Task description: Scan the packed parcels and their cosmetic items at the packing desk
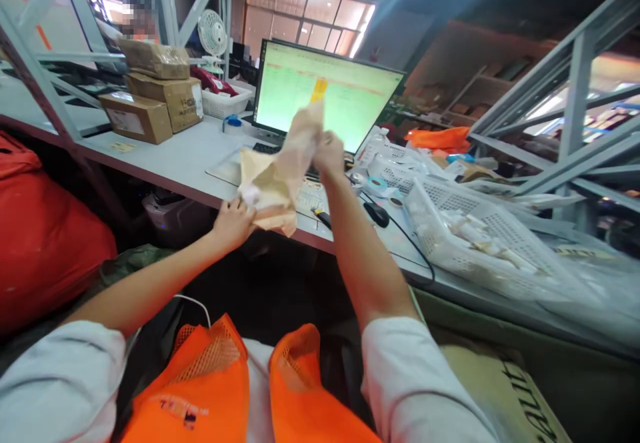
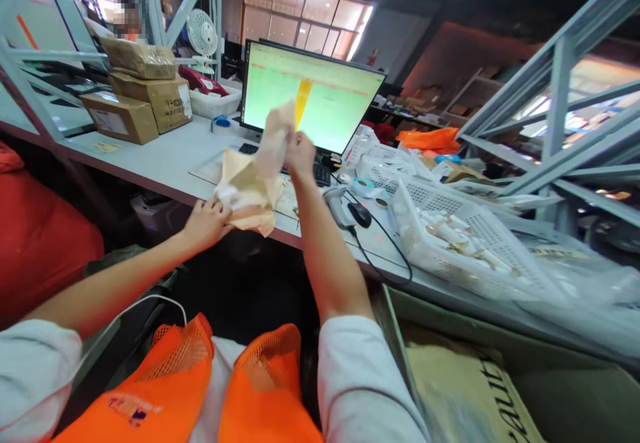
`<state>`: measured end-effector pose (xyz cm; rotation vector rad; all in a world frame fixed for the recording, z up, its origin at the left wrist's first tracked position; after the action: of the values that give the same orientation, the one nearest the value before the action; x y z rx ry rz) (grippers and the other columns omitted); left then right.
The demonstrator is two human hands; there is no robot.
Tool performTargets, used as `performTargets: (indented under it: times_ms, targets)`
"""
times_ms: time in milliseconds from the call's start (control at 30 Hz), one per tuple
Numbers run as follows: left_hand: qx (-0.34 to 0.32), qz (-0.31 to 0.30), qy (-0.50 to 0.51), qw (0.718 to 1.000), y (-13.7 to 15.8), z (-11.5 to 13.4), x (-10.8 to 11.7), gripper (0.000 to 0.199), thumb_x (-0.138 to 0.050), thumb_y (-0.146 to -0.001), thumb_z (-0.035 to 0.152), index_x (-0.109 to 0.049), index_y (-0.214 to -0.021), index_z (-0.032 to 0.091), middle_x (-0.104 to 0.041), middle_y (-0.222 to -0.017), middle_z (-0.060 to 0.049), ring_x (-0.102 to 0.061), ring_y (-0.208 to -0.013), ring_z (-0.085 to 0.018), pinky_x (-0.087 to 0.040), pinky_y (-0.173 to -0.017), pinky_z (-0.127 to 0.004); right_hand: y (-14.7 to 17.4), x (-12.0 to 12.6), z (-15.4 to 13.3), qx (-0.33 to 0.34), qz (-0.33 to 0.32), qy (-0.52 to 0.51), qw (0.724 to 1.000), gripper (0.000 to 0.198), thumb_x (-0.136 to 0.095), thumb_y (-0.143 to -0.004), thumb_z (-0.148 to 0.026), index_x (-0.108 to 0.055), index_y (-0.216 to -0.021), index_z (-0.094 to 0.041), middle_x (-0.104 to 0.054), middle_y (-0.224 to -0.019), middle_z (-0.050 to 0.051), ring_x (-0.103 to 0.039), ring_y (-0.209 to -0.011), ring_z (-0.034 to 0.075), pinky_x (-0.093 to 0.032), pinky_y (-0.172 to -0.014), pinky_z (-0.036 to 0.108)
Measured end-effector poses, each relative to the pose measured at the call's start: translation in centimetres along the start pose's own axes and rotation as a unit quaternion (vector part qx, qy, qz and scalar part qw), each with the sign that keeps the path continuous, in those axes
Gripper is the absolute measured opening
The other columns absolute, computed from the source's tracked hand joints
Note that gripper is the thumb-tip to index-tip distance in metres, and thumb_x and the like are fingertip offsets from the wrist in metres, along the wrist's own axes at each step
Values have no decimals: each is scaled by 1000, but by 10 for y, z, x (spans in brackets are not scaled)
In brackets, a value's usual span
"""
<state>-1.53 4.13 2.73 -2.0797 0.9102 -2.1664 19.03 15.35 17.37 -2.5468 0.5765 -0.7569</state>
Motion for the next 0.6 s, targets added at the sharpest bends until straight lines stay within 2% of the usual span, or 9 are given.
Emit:
performTargets:
  times_ms: [67,133,233,300,333,400,500,533,600]
  targets:
    - [20,-56,46,997,-1,2,-18,36,-62,-96,42,-70,-113,11,-72,-103,-21,-66,-104,-37,-50,-86,-45,14,-37,35,21,-103,-24,994,39,-46,-105,-47,-61,-87,-15,-65,-80,3,-59,-75,14,-45,-73,27]
    - [47,-56,99,992,0,-3,-25,38,-51,-103,45,-69,-113,13,-73,-96,-18,-69,-93,-33,-51,-78,-40,31,-52,67,35,-145,-40,988,52,-42,-100,-62,-63,-100,-15,-71,-98,10,-65,-90,19,-48,-82,31]
    - [37,33,134,990,-4,-13,-19,31,-43,-106,32,-68,-109,13,-72,-101,-16,-68,-100,-31,-53,-83,-39,62,-45,105,-7,-110,-26,994,58,-49,-90,-69,-63,-105,-14,-71,-109,18,-66,-100,24,-49,-91,36]
    - [-33,74,124,989,-14,-12,-14,24,-53,-100,24,-66,-116,12,-68,-120,-18,-62,-119,-31,-51,-98,-41,91,-34,122,-48,-69,-23,996,56,-55,-85,-65,-63,-106,-14,-72,-109,19,-66,-97,26,-50,-90,39]
    - [-66,70,115,989,-21,-11,-14,29,-58,-97,22,-64,-124,12,-64,-131,-19,-58,-127,-32,-48,-105,-42,108,-29,127,-62,-46,-27,997,54,-56,-84,-63,-63,-107,-14,-72,-107,18,-66,-95,26,-51,-88,39]
    - [-81,12,91,993,-38,-8,-17,53,-67,-90,21,-54,-141,16,-55,-147,-18,-54,-134,-33,-44,-112,-44,142,-22,133,-80,-1,-39,996,52,-56,-84,-61,-64,-107,-15,-72,-104,16,-66,-90,25,-52,-86,40]
    - [-58,-145,104,982,-63,-9,-32,88,-82,-75,25,-42,-153,18,-49,-154,-18,-53,-135,-36,-42,-114,-44,185,-19,140,-118,33,-85,989,49,-58,-84,-59,-64,-106,-16,-70,-101,12,-65,-86,23,-55,-74,37]
    - [-64,-185,121,973,-69,-11,-36,94,-86,-71,27,-41,-154,18,-50,-153,-17,-53,-135,-36,-42,-115,-43,196,-21,142,-138,34,-111,984,49,-60,-83,-59,-63,-106,-16,-69,-99,11,-65,-84,22,-55,-67,34]
    - [-83,-198,168,962,-79,-17,-40,85,-84,-73,32,-49,-150,18,-53,-152,-15,-55,-133,-33,-41,-115,-40,212,-26,144,-181,14,-171,968,51,-64,-80,-60,-61,-107,-17,-67,-92,7,-64,-75,20,-52,-55,29]
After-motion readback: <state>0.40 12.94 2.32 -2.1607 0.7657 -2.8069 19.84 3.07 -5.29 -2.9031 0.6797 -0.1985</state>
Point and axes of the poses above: each hand's wrist, its own y-axis away from the middle knuckle, its own x-axis out of the back of the hand, z = x × y, the point moved 3 cm from there along -y, towards the middle knuckle
